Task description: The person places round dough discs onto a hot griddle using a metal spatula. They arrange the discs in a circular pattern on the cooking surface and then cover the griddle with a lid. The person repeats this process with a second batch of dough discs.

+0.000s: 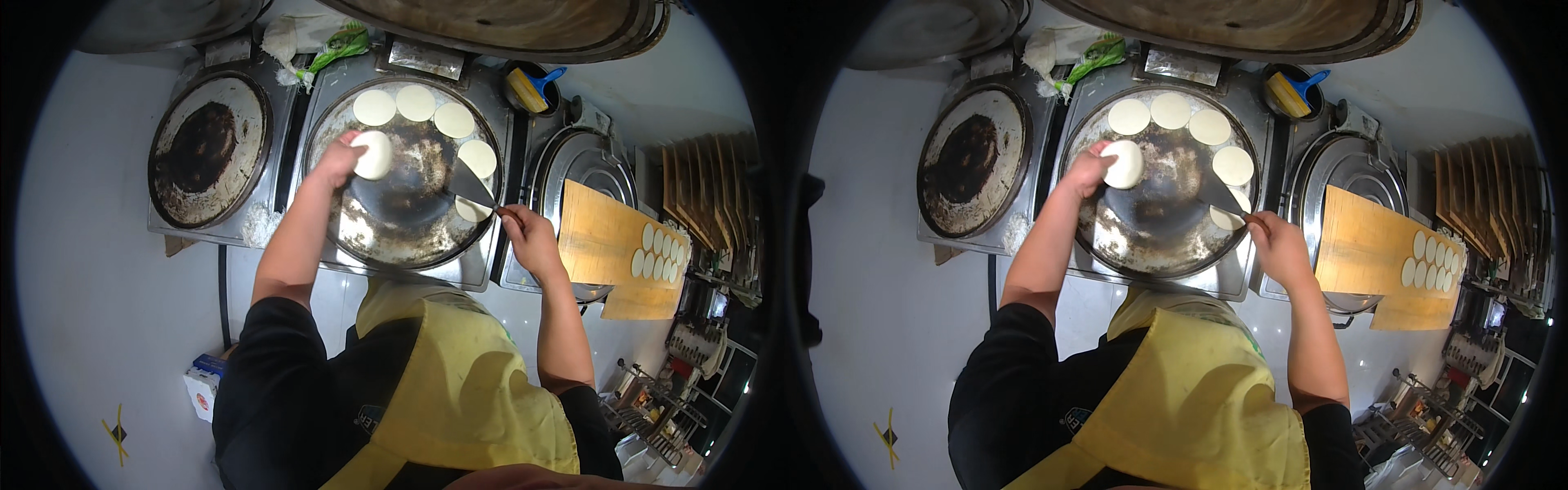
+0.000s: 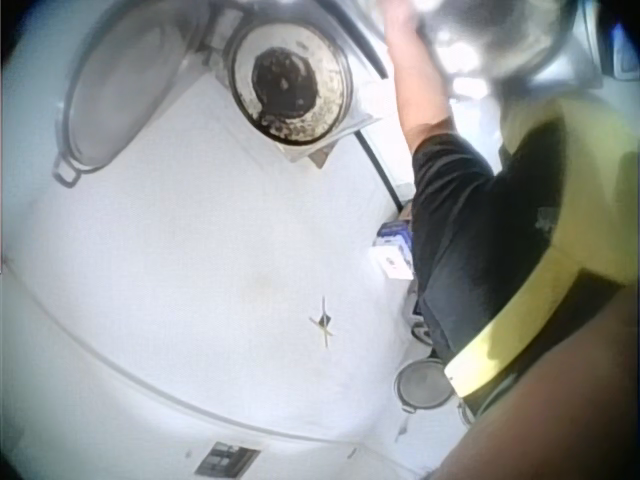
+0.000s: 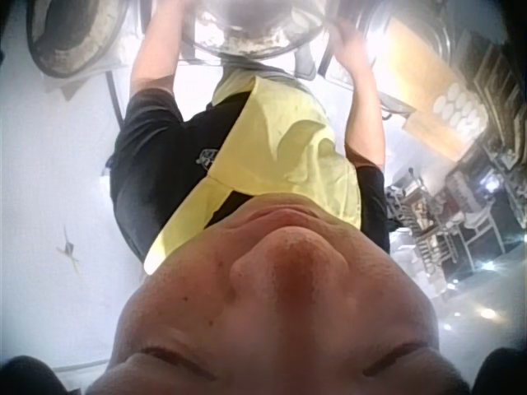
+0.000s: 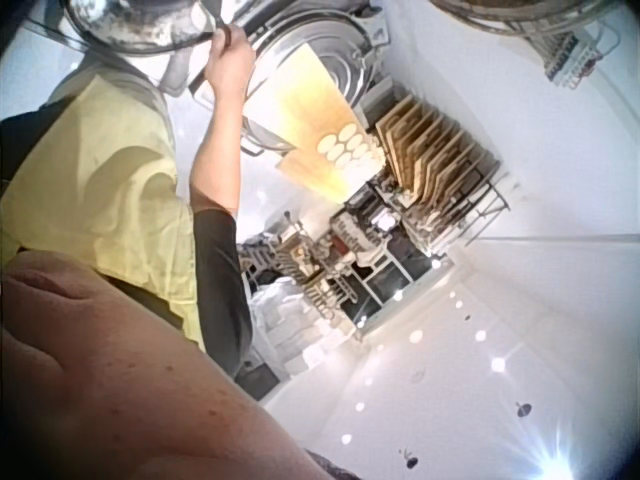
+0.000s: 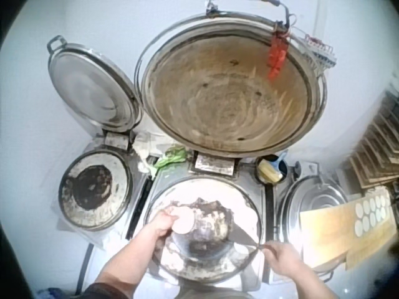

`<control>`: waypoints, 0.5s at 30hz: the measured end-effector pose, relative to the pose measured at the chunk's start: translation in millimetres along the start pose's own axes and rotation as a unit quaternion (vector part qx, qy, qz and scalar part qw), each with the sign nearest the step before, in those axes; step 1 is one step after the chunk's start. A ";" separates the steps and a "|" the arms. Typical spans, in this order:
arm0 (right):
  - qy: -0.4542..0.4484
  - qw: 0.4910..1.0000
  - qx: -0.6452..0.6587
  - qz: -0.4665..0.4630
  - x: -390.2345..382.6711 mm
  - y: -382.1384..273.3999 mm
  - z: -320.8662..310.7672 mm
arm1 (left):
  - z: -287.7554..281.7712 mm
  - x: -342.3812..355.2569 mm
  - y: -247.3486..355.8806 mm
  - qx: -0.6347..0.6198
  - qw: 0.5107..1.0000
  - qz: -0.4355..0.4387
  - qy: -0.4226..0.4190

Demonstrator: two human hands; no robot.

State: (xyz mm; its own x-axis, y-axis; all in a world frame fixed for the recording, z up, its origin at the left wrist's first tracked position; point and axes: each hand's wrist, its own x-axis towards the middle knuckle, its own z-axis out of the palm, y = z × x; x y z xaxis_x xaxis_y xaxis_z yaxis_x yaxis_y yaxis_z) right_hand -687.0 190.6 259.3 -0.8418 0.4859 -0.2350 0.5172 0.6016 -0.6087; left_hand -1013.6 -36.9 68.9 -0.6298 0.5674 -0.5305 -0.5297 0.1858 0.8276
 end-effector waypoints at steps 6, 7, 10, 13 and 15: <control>0.029 0.996 0.068 0.058 -32.2 57.7 -3.7 | -44.1 55.4 11.9 -0.014 0.996 0.025 0.081; 0.026 0.994 0.074 0.079 -37.2 63.3 -6.0 | -45.8 60.8 12.6 -0.005 0.996 0.022 0.091; 0.034 0.986 0.110 0.122 -53.3 77.3 -9.1 | -49.0 69.7 8.2 0.117 0.977 0.063 0.164; 0.033 0.972 0.166 0.166 -68.1 86.1 -19.9 | -67.4 76.9 2.7 0.257 0.937 0.095 0.215; 0.070 0.967 0.186 0.159 -79.1 98.2 -24.9 | -70.1 72.0 1.5 0.285 0.901 0.163 0.284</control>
State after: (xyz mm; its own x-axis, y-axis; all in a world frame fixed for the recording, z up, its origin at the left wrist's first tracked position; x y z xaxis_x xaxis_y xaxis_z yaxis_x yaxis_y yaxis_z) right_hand -565.8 227.1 237.0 -0.6068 0.7057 -0.3657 0.6328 0.1504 -0.7596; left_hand -1099.5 -52.0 19.1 -0.9740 0.1947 -0.1155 0.0129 0.5571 0.8304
